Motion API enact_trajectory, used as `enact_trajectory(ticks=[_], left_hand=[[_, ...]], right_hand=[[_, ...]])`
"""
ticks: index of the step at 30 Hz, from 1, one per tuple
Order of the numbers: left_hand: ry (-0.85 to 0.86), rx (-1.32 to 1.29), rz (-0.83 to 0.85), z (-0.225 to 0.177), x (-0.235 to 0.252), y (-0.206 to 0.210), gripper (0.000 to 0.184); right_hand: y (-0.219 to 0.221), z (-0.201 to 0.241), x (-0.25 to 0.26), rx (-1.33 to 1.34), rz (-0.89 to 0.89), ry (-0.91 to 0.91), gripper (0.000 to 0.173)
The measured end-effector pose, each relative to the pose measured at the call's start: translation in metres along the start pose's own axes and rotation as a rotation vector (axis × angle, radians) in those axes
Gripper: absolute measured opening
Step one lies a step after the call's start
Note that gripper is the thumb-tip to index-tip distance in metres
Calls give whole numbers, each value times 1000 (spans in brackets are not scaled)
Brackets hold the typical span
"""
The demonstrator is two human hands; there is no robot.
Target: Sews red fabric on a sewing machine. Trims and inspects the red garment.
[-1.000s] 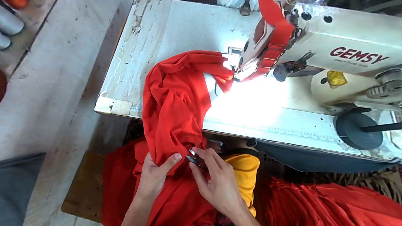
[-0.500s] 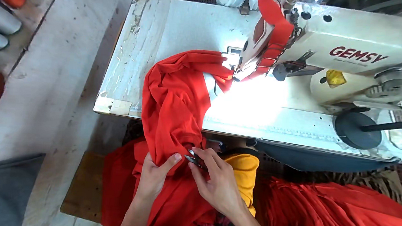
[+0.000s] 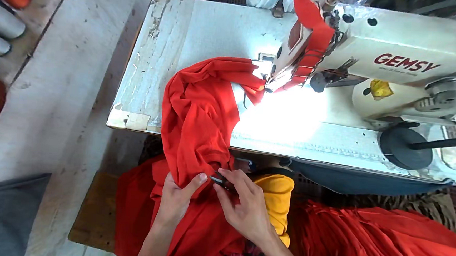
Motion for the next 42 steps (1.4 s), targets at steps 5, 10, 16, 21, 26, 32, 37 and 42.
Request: enact_trajectory(ticks=[5, 10, 16, 21, 26, 32, 37, 42], left_hand=[[67, 233, 20, 4, 2, -2, 40], [-42, 92, -5, 18, 1, -7, 47], [-20, 71, -3, 13, 1, -10, 47], [7, 95, 9, 7, 0, -13, 44], [-7, 105, -12, 6, 2, -14, 46], [10, 92, -9, -1, 5, -3, 50], [-17, 64, -52, -5, 4, 4, 46], [-84, 93, -176, -30, -2, 47, 30]], right_hand=[[19, -23, -13, 378, -60, 3, 32], [5, -35, 1, 388, -95, 73, 35], [34, -48, 7, 451, 157, 139, 24], [47, -44, 8, 505, 201, 140, 27], [36, -37, 3, 248, 187, 126, 50], [28, -24, -4, 84, 133, 1, 39], [23, -15, 3, 76, 101, -17, 32], [28, -20, 0, 83, 101, -25, 32]])
Point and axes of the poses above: each hand's wrist, its own x-axis towards the middle knuckle, its own y-axis out of the palm, z = x × y, the point moved 6 cm from there along x, towards the middle knuckle, and after that the axes turned 9 degrees about -x, right-handed, at the moved point
